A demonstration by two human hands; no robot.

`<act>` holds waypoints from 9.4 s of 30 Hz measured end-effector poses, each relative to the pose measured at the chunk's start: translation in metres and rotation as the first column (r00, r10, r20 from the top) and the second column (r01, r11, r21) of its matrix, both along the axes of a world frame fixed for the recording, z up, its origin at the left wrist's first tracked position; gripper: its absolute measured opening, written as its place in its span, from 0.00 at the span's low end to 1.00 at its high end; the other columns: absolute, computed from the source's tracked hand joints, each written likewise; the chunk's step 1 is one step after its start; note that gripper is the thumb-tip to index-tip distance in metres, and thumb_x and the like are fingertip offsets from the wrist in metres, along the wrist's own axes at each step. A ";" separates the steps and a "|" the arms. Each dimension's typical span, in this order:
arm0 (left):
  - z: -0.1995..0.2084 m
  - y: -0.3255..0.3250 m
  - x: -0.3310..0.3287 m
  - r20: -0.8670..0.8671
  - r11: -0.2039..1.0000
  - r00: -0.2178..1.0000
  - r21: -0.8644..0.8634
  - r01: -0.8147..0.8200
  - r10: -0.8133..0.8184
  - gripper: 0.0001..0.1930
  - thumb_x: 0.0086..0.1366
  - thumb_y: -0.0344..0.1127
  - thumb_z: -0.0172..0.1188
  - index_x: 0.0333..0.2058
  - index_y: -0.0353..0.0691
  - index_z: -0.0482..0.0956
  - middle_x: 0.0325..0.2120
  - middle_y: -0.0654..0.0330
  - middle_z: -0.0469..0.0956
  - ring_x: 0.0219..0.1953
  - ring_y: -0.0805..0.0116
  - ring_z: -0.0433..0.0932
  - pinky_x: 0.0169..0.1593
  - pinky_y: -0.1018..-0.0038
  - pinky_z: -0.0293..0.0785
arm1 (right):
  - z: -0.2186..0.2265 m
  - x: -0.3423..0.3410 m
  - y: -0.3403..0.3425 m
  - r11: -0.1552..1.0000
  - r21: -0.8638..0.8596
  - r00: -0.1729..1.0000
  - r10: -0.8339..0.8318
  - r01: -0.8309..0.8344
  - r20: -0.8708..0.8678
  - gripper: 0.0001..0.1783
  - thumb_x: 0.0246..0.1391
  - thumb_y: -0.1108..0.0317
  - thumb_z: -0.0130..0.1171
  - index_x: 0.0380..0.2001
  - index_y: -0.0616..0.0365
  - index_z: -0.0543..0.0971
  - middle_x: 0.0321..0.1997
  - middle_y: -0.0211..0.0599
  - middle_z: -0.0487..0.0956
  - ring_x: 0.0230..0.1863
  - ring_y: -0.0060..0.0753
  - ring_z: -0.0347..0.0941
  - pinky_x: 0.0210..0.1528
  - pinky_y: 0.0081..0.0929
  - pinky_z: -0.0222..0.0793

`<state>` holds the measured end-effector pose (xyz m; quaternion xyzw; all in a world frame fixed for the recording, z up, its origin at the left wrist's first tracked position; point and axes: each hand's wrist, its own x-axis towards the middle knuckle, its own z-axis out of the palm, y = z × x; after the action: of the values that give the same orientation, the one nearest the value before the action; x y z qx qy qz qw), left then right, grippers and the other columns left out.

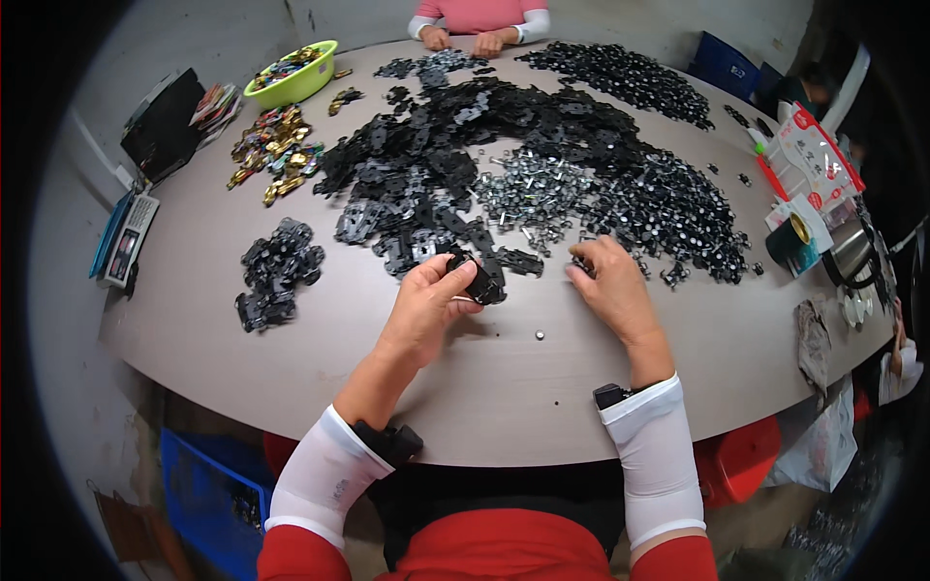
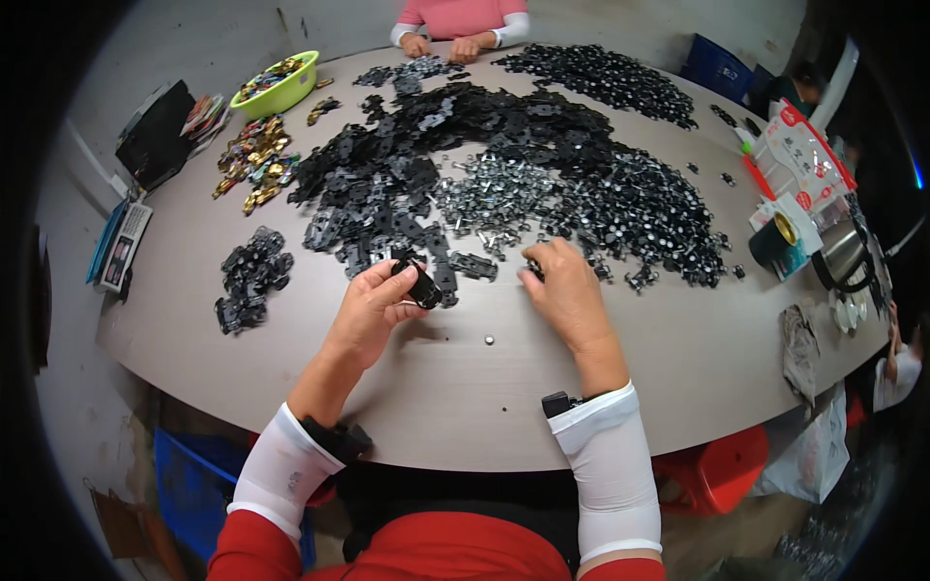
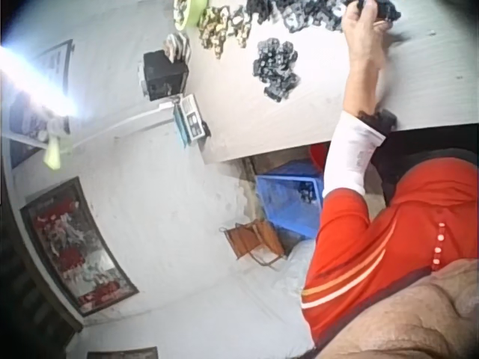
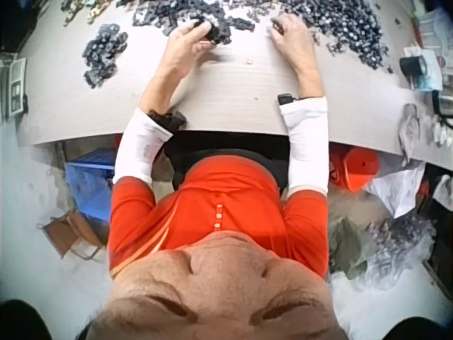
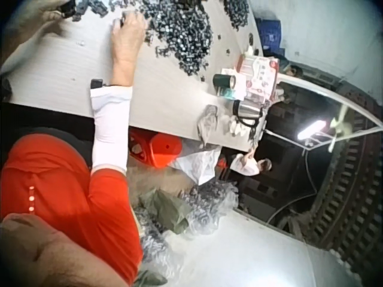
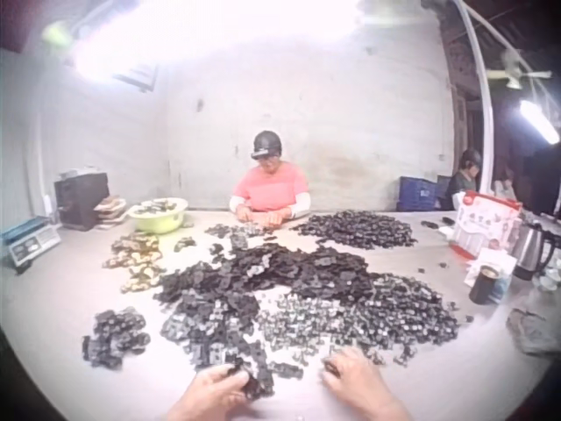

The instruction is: The person assembles small metal lock mechanisms by hand at a table. They pick up lock bodies and internal components, insert the parts, and place the assembled units into a growing pile. The process is repetitive and performed one unit at a time.

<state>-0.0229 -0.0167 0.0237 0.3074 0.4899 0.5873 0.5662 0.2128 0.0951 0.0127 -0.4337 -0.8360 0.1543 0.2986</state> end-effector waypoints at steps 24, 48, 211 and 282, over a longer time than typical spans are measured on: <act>0.013 0.009 -0.016 -0.912 0.879 0.236 0.393 0.269 0.335 0.11 0.59 0.27 0.63 0.42 0.38 0.83 0.43 0.54 0.79 0.48 0.54 0.74 0.54 0.63 0.69 | 0.015 0.006 -0.006 0.957 -0.286 0.998 0.059 -0.049 0.027 0.09 0.45 0.69 0.68 0.30 0.63 0.83 0.33 0.43 0.80 0.36 0.42 0.77 0.41 0.34 0.72; 0.007 0.044 0.032 -0.734 0.997 0.677 -0.005 0.072 -0.053 0.08 0.61 0.28 0.63 0.37 0.35 0.74 0.35 0.60 0.76 0.35 0.75 0.75 0.35 0.74 0.74 | 0.024 -0.001 -0.010 0.971 -0.219 0.957 0.024 -0.091 -0.289 0.08 0.47 0.70 0.66 0.30 0.64 0.81 0.30 0.40 0.81 0.28 0.32 0.77 0.33 0.28 0.73; 0.024 -0.018 -0.109 -0.839 0.832 -0.004 0.540 -0.123 0.544 0.20 0.61 0.29 0.63 0.52 0.35 0.76 0.50 0.53 0.77 0.54 0.58 0.73 0.59 0.67 0.66 | -0.009 0.005 0.030 0.997 0.022 0.995 -0.073 0.071 0.072 0.14 0.48 0.69 0.67 0.41 0.55 0.82 0.39 0.40 0.77 0.45 0.46 0.75 0.47 0.39 0.72; -0.018 0.024 0.032 -0.335 0.982 0.933 0.081 0.168 -0.132 0.12 0.65 0.23 0.59 0.48 0.32 0.76 0.39 0.62 0.80 0.39 0.76 0.79 0.46 0.77 0.78 | 0.017 -0.046 -0.031 0.986 -0.131 0.976 0.078 -0.106 -0.202 0.09 0.45 0.70 0.64 0.24 0.63 0.75 0.25 0.44 0.79 0.24 0.44 0.76 0.31 0.39 0.73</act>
<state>0.0091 0.0077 0.0054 0.4674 0.5197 0.5088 0.5025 0.1673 0.0646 0.0292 -0.3972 -0.8087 0.2687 0.3407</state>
